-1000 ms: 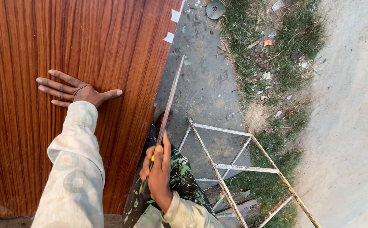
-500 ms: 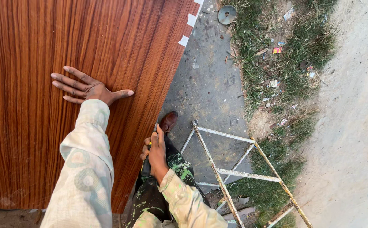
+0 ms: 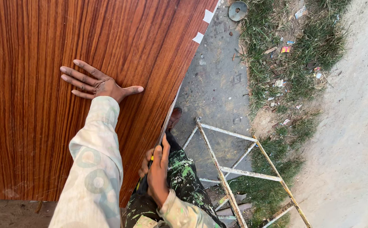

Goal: The person applies masking tape along the curved edge of a wooden tabletop, then uses a metal file to smooth the edge. The person continues applying tape along the remaining edge of the tabletop.

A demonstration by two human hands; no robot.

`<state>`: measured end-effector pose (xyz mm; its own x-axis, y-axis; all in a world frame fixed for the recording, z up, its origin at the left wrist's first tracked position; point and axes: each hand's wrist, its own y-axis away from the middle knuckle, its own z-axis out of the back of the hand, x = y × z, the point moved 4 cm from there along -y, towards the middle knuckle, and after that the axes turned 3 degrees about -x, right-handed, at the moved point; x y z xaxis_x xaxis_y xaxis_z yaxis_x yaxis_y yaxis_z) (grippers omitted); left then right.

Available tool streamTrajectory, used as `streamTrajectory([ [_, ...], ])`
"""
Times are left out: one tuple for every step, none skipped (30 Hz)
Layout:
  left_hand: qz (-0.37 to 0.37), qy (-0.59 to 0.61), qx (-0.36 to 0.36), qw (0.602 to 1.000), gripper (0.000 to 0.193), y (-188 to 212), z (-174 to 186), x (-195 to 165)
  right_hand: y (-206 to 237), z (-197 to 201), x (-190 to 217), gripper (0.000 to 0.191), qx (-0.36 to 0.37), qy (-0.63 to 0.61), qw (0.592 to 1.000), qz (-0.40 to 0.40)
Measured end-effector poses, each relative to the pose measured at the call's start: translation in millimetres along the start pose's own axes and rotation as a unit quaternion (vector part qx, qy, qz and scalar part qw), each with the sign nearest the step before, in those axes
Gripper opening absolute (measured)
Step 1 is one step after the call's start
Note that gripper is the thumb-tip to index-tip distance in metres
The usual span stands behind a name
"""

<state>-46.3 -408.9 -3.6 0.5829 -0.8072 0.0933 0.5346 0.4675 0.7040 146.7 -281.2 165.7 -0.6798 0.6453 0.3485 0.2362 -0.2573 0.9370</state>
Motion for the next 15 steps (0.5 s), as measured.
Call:
streamTrajectory([
  [0.003,-0.001,0.008,1.000,0.184,0,0,-1,-13,1,-6,0.052,-0.004,0.001,1.000,0.000],
  [0.006,-0.002,0.014,1.000,0.184,0,1,-1,-26,3,-11,0.051,-0.008,0.000,1.000,0.001],
  [0.002,0.001,0.005,1.000,0.183,2,2,-1,-41,8,-16,0.050,-0.015,0.001,1.000,-0.021],
  [-0.001,0.004,-0.003,1.000,0.182,4,4,-1,-55,15,-20,0.050,-0.022,0.001,0.999,-0.043],
  [-0.008,0.007,-0.012,1.000,0.181,5,5,-2,-64,20,-24,0.049,-0.030,-0.001,0.998,-0.063],
  [-0.005,0.004,-0.003,1.000,0.181,7,5,-3,-70,24,-26,0.050,-0.018,0.003,0.998,-0.060],
  [-0.003,0.002,0.006,1.000,0.182,7,7,-2,-75,26,-28,0.051,-0.007,0.007,0.998,-0.056],
  [-0.001,0.000,0.013,1.000,0.182,7,7,-4,-77,28,-29,0.051,0.007,0.011,0.999,-0.051],
  [-0.001,0.006,0.008,1.000,0.183,8,10,-4,-75,28,-29,0.051,0.005,0.012,0.999,-0.030],
  [-0.001,0.009,0.005,1.000,0.183,7,12,-5,-70,29,-29,0.051,0.000,0.011,1.000,-0.013],
  [-0.002,0.010,0.008,1.000,0.184,9,12,-6,-60,31,-28,0.051,-0.010,0.011,1.000,0.003],
  [-0.008,0.008,0.010,1.000,0.183,10,12,-7,-48,33,-27,0.052,-0.015,-0.003,1.000,0.019],
  [-0.012,0.005,0.012,1.000,0.182,9,13,-7,-33,35,-27,0.054,-0.020,-0.016,0.999,0.033],
  [-0.016,0.003,0.014,1.000,0.181,10,13,-6,-18,37,-26,0.055,-0.024,-0.028,0.998,0.048],
  [-0.019,0.007,0.013,1.000,0.180,11,12,-6,-4,36,-26,0.055,-0.019,-0.028,0.998,0.059],
])
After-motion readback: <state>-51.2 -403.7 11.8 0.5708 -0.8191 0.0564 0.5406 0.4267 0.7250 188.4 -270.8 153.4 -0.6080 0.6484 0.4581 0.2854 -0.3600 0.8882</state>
